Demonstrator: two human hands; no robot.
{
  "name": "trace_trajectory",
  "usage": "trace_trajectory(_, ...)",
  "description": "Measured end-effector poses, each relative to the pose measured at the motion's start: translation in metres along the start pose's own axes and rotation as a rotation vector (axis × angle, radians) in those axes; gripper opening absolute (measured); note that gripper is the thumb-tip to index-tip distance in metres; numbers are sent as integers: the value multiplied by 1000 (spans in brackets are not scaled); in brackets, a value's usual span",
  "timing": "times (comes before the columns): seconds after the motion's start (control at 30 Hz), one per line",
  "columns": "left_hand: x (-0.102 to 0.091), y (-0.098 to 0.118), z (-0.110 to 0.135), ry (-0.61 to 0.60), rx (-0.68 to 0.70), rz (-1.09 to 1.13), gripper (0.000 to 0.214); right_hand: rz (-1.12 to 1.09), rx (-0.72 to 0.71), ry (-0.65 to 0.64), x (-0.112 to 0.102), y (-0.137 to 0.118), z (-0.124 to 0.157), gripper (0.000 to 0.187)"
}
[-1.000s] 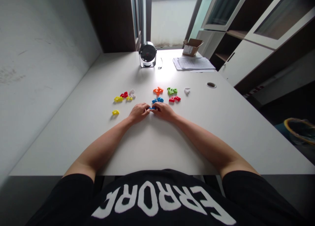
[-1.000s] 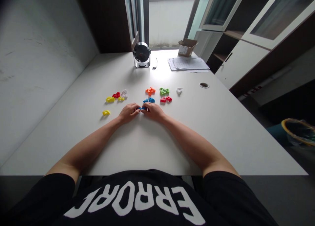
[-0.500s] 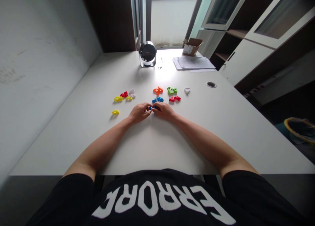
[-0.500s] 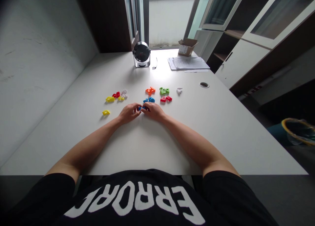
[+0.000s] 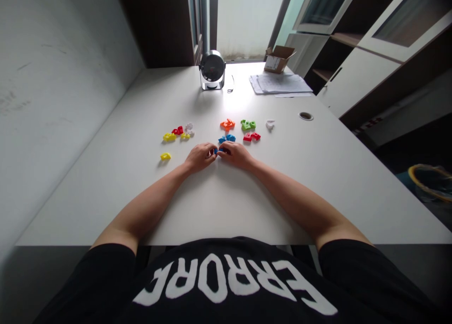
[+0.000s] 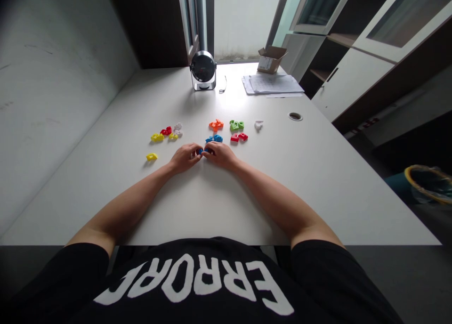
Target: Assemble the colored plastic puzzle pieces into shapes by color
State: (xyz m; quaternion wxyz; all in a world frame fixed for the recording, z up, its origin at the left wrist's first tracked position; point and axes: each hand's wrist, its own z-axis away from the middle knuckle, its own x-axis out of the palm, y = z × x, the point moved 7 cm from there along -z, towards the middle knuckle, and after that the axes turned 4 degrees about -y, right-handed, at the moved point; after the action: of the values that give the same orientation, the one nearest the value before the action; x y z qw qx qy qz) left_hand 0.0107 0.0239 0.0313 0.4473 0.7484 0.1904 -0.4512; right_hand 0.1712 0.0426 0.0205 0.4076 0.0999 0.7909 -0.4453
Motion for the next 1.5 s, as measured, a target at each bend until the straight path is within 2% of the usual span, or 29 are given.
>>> trace_trajectory(1.17, 1, 1, -2, -35, 11, -23, 23, 39, 13, -25, -1, -5, -1, 24)
trace_trajectory(1.5, 1, 0, -1, -31, 27, -23, 21, 40, -22, 8, 0, -1, -1, 25)
